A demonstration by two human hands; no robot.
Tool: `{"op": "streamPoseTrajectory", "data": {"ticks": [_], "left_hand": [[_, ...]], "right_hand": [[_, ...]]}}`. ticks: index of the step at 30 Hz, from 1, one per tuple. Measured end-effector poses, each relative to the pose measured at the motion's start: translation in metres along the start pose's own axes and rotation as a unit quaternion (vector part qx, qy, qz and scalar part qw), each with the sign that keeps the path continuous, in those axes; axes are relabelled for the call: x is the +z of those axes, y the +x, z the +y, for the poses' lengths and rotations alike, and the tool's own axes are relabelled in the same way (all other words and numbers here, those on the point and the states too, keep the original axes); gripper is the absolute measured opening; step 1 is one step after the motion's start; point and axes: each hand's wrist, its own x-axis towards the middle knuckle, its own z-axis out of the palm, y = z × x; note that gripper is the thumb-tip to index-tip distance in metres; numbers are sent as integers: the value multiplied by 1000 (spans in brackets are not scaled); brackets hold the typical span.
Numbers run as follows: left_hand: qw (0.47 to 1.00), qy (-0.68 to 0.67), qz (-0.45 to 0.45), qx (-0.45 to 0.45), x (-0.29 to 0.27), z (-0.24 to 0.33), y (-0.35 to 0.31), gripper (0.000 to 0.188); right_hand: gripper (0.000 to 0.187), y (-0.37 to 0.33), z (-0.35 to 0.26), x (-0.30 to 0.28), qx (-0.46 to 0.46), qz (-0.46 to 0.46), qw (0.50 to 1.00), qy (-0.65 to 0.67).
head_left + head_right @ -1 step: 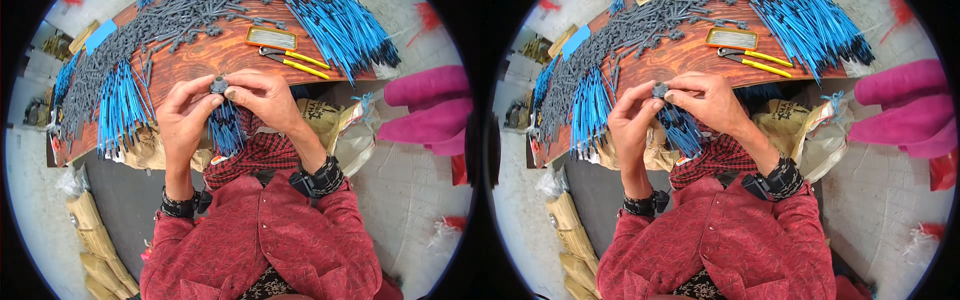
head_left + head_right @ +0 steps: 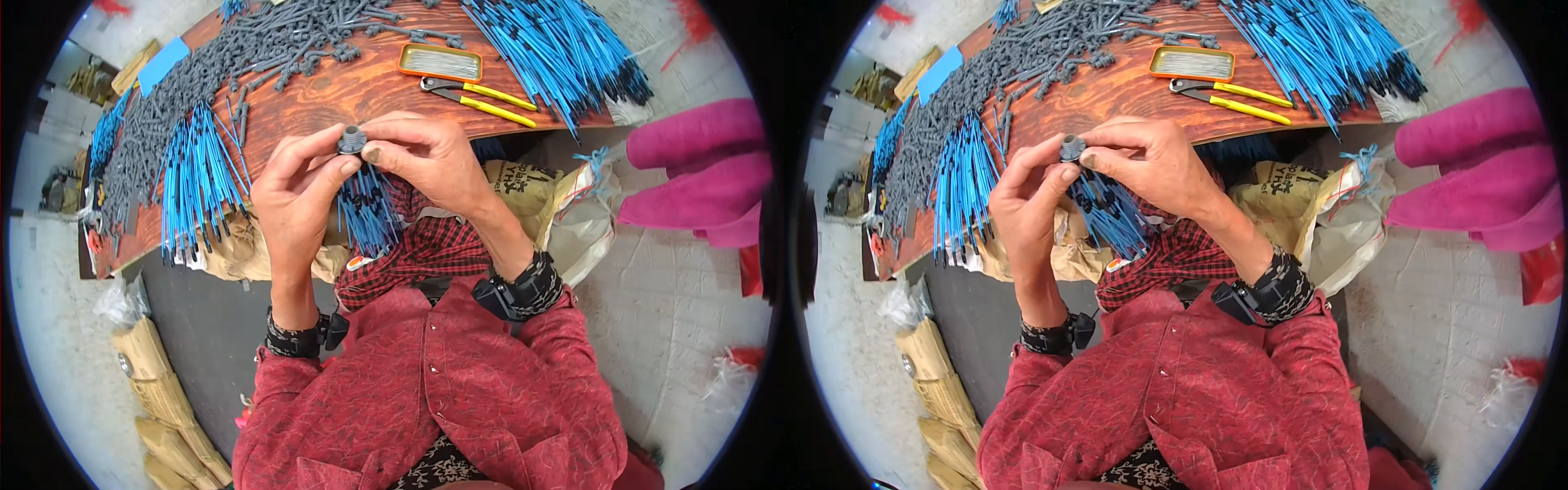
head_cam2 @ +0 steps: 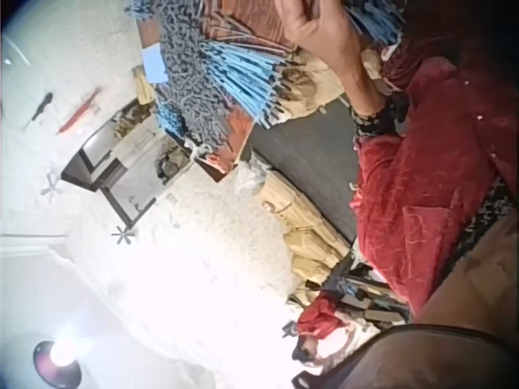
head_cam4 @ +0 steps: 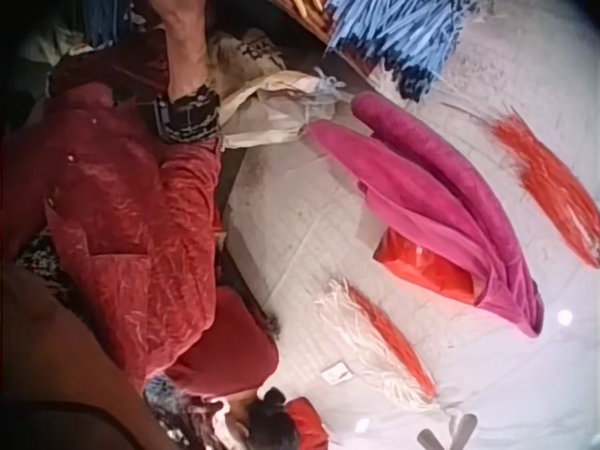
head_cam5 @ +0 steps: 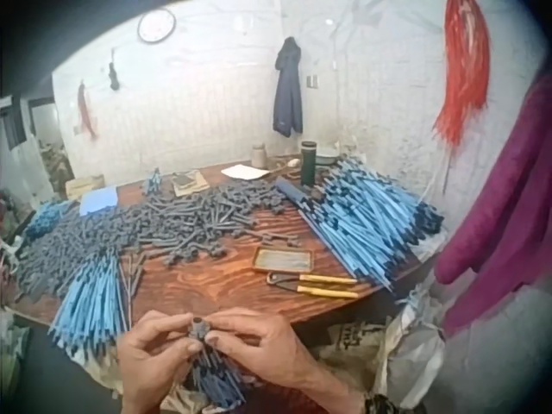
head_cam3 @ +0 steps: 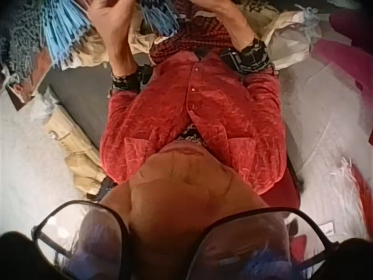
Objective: Assembling decorative tassels by bundling blue strands and securing them with a cap.
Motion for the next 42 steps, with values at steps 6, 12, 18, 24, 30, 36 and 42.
{"op": "streamPoseTrajectory", "data": {"ticks": [6,12,18,24,30,36,42], "left_hand": [[996,81,36,-5,1,-23,-6,34],[998,34,41,28,-2,-17,-18,35],[998,40,39,-7,-5,-21,-15,35],[999,17,36,-7,-13,-25,-14,34],[999,13,31,-22,-10,-25,-11,33],[999,13,34,-25,-3,-26,-10,33],[998,24,11,-48,-2,-20,-7,34]], "right_hand": [[24,2,23,-1,-13,10,1000,-19],[23,-4,22,9,-19,8,1000,21],[24,-7,27,11,7,22,1000,7],[27,-2,35,12,-30,-11,999,13],[32,-2,31,0,-28,-54,998,5],[35,-6,26,-2,-1,-26,1000,4],[36,-12,22,1,-30,22,999,-8]]}}
